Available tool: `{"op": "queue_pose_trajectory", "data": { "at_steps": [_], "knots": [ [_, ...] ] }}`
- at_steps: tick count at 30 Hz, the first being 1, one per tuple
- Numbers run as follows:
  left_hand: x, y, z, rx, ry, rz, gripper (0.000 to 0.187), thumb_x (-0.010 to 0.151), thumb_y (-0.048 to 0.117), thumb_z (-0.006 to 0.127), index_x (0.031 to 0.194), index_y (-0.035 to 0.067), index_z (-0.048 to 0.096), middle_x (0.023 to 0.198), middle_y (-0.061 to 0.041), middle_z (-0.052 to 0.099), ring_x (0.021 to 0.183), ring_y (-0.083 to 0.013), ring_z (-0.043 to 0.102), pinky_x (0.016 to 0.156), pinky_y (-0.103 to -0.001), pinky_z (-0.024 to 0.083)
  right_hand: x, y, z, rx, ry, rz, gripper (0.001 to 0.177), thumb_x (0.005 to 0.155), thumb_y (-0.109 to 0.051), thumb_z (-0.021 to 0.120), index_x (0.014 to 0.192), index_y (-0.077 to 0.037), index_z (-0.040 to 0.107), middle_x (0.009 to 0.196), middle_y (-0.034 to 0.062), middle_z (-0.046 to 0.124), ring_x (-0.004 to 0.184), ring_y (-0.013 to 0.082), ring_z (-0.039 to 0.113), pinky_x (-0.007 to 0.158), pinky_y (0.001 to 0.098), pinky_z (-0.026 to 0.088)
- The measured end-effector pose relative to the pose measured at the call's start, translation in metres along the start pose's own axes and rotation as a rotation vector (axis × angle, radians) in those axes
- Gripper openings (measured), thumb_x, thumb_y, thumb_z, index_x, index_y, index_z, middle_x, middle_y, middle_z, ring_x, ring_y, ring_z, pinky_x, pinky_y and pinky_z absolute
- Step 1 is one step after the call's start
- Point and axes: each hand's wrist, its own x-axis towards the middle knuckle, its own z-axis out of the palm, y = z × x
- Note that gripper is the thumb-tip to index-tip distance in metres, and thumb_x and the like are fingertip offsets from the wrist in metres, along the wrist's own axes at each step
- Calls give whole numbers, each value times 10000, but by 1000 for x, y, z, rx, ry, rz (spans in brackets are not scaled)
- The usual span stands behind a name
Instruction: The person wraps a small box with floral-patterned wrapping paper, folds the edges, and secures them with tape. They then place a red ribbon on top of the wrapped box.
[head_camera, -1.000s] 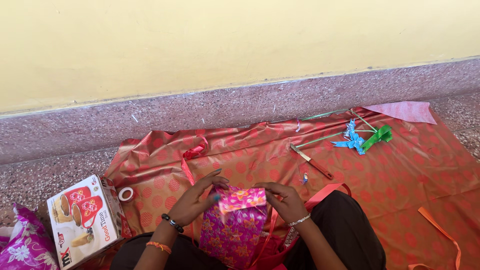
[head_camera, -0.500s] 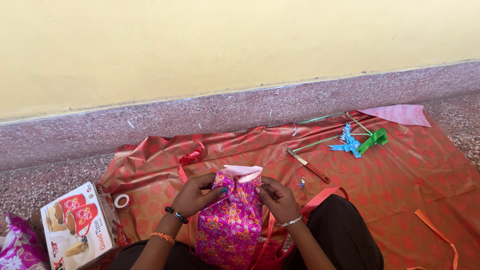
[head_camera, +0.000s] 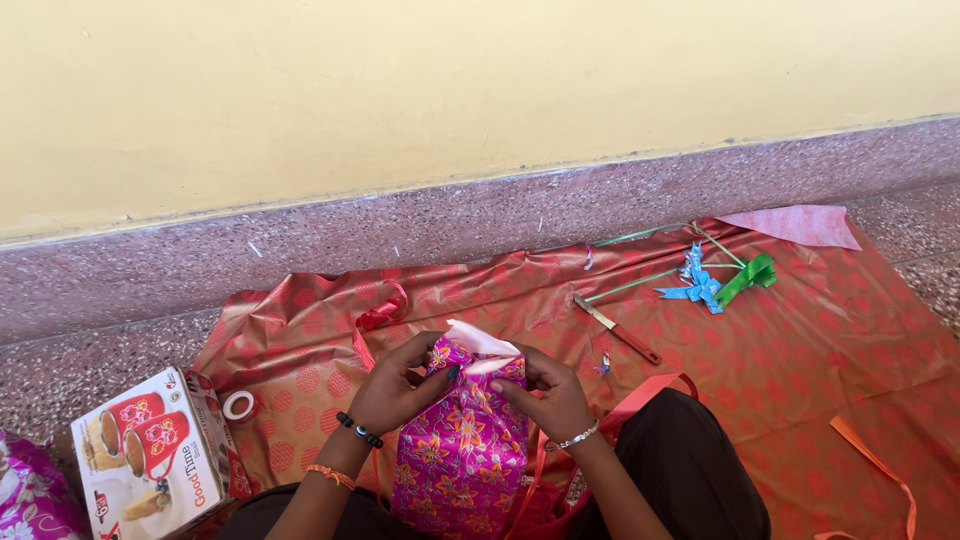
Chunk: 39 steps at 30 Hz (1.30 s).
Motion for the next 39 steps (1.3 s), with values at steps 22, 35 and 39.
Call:
{"op": "queue_pose_trajectory", "data": {
  "at_steps": [22, 35, 39],
  "knots": [
    [1, -36, 7, -174, 100, 88, 258, 885, -162, 520, 795, 15, 684, 1184, -92, 698, 933, -123, 671, 792, -286, 540, 8, -1, 0, 222, -112, -80, 358, 949, 65, 453, 1086, 20, 780, 1314, 174, 725, 1224, 207, 685, 1063, 333, 527],
    [-2, -25, 0, -264, 47, 34, 199, 1002, 43, 609, 1196, 31, 568, 1355, -125, 674, 1161, -153, 649, 946, -291, 545, 3, -14, 24, -8, 76, 18, 256, 902, -77, 789, 1143, 7, 759, 1183, 66, 727, 1032, 120, 685, 889, 283, 569],
    [9, -18, -18, -211, -135, -243, 463, 944, 117, 687, 1375, 72, 523, 1256, -64, 717, 1066, -109, 695, 907, -277, 583, 1, -24, 28, 128, 109, 68, 408, 893, -80, 766, 1283, -51, 647, 1169, 80, 740, 1040, 129, 703, 921, 298, 580]
  ]
}}
